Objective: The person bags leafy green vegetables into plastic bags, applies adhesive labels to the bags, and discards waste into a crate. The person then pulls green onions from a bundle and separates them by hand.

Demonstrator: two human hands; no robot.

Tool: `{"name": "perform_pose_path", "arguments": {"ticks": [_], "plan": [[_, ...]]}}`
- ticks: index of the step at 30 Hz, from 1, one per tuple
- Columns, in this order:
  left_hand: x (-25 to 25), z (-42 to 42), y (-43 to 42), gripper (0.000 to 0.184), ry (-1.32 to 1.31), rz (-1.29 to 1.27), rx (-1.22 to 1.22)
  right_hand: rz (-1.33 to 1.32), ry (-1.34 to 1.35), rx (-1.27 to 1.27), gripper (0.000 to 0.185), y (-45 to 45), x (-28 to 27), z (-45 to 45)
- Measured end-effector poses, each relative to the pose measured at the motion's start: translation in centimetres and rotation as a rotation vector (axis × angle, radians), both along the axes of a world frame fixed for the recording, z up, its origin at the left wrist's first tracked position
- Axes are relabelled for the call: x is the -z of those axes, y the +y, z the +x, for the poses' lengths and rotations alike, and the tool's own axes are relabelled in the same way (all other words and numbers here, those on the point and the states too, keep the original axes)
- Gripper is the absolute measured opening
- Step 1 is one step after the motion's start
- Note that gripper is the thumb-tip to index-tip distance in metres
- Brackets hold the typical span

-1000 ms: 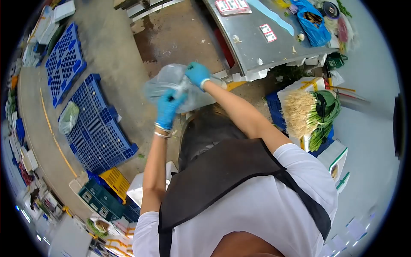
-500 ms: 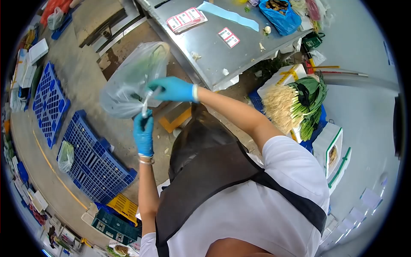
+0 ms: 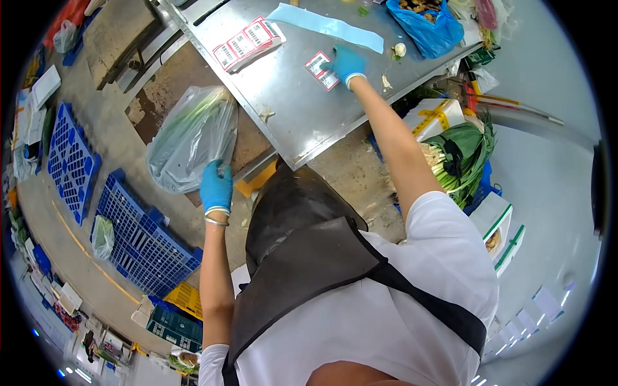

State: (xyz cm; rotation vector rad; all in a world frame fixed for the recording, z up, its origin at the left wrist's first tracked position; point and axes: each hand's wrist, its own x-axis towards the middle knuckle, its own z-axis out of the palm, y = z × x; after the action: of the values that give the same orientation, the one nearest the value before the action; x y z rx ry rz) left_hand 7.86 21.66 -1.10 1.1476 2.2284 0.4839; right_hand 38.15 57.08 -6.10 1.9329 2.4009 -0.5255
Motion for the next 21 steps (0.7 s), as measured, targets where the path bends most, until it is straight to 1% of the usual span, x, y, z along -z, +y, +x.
{"name": "perform_pose_path", "arguments": {"ticks": [1,2,4,5,7,8,10,12,13,16,17,20,21], "plan": [[-0.7,1.1,1.3,0.036,-0.149,-0.008,-0.033,0.048,0.072,-0.024,0.06,0.3,2.5,0.2],[-1.2,2.2,2.5,0.037,-0.298,-0.015,-0.068,-0.01,0.19,0.007,0.059,0.2,3.0,0.1],[-1.0,3.5,4.9,0.04,-0.546,0.073,-0.094,-0.127,0.426,0.066,0.059,-0.6,3.5,-0.2],[-0.9,4.2,6.1,0.041,-0.67,0.12,-0.112,-0.26,0.622,0.128,0.056,-1.6,2.7,-0.8],[-3.3,5.7,9.1,0.04,-0.889,0.116,-0.258,-0.49,0.755,0.027,0.055,-4.0,-1.7,-2.6],[-3.8,6.0,10.0,0.04,-1.0,0.076,-0.278,-0.611,0.819,-0.023,0.055,-5.4,-4.0,-3.5],[-4.1,6.2,11.5,0.04,-1.224,0.007,-0.318,-0.638,0.797,-0.152,0.056,-8.3,-6.9,-5.8],[-3.1,6.3,11.9,0.037,-1.389,0.01,-0.497,-0.798,0.933,-0.092,0.052,-11.3,-9.0,-8.1],[-2.8,5.9,11.7,0.036,-1.472,0.016,-0.585,-0.789,0.942,-0.123,0.052,-12.1,-9.8,-8.7],[-2.9,3.6,10.8,0.033,-1.546,0.136,-0.676,-0.794,0.966,-0.231,0.053,-13.6,-12.1,-9.5],[-3.3,2.9,10.2,0.032,-1.518,0.149,-0.677,-0.798,0.975,-0.263,0.054,-14.0,-12.6,-9.8],[-5.0,1.1,8.5,0.032,-1.565,0.173,-0.615,-0.734,0.97,-0.361,0.05,-15.7,-12.6,-11.2],[-5.9,0.7,8.0,0.031,-1.572,0.156,-0.622,-0.73,0.97,-0.348,0.043,-16.2,-13.0,-11.9]]}}
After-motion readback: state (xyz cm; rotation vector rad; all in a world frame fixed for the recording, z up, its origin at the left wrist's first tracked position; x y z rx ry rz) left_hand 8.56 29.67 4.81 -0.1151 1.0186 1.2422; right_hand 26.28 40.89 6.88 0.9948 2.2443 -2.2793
